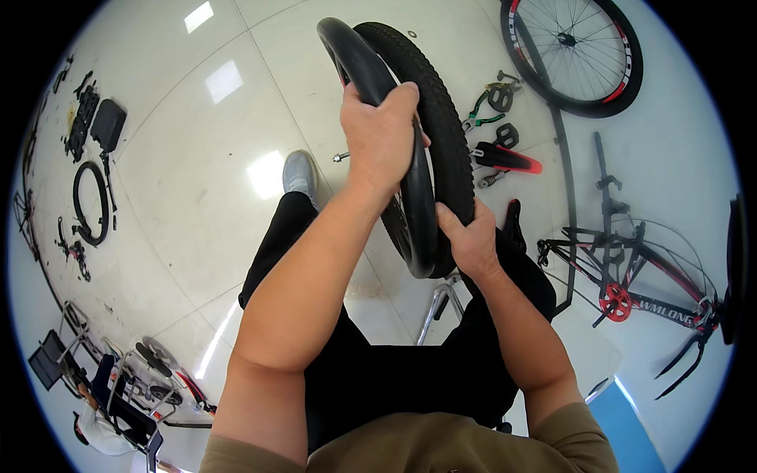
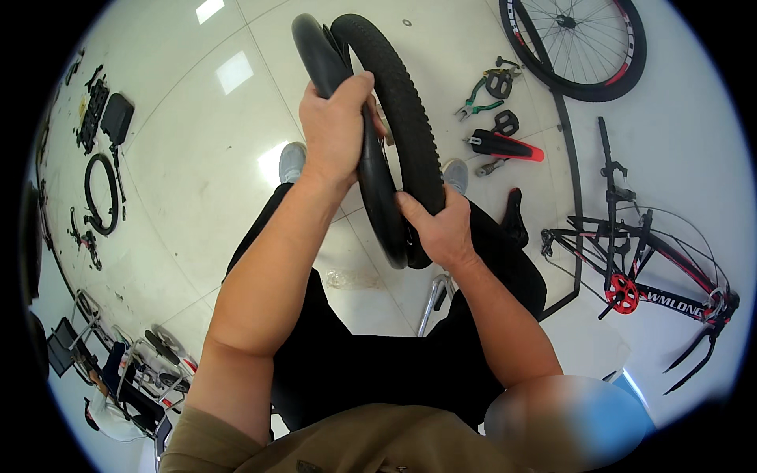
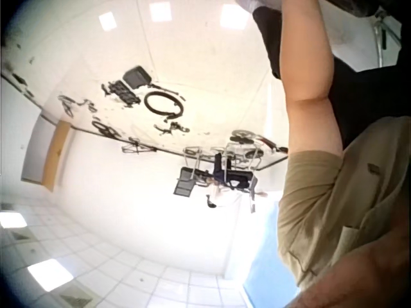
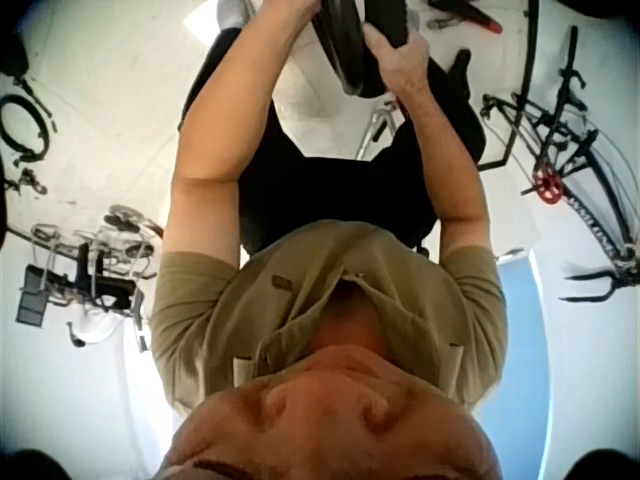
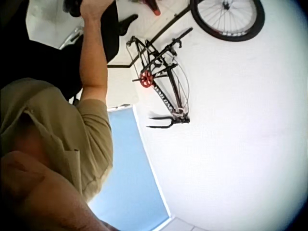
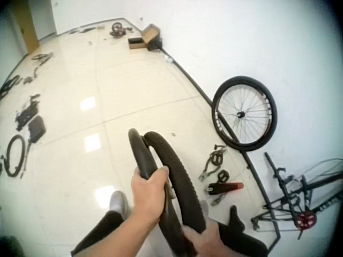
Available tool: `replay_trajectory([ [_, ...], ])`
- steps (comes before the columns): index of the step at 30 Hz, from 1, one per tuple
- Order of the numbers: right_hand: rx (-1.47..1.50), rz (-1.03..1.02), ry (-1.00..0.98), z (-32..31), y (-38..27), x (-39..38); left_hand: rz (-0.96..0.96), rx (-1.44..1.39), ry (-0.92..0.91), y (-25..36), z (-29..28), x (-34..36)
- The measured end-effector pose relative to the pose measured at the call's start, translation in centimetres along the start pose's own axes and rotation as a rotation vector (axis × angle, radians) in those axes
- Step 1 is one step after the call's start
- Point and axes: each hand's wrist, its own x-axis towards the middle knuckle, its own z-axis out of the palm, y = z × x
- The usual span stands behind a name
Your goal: The person is seated and installing a bicycle tire onto a wheel rim. They repeatedly attempt to seat the tire bead onto the rim, rotating the wheel and pressing the tire with both hands. The person removes the tire and tries again multiple times.
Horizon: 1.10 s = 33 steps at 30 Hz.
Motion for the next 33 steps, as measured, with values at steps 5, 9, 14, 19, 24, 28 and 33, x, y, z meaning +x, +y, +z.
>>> replay_trajectory([
  [5,-0.038,0.071,-0.283,-0.8,-2.9,4.0,-0.08,-0.067,-0.047,2.1,-2.5,1.3],
  [9,0.317,0.101,-0.317,0.3,-6.4,6.7,-0.115,-0.009,-0.033,2.8,-4.0,1.4],
  [14,0.576,0.09,-0.352,-0.2,-5.3,10.5,-0.103,0.029,-0.038,2.2,-3.4,1.0],
  [19,0.749,0.234,-0.257,0.0,-4.3,11.1,-0.146,0.023,-0.038,2.5,-2.8,0.8],
  [24,0.703,0.281,-0.082,-0.8,-4.4,11.9,-0.109,0.134,-0.016,2.6,-1.7,0.6],
  [28,0.452,0.393,0.053,-0.7,-2.4,13.1,-0.125,0.154,0.005,2.8,-0.6,0.1],
  [33,0.445,0.456,0.1,-0.2,-3.7,12.2,-0.137,0.145,-0.001,2.8,-0.9,0.3],
])
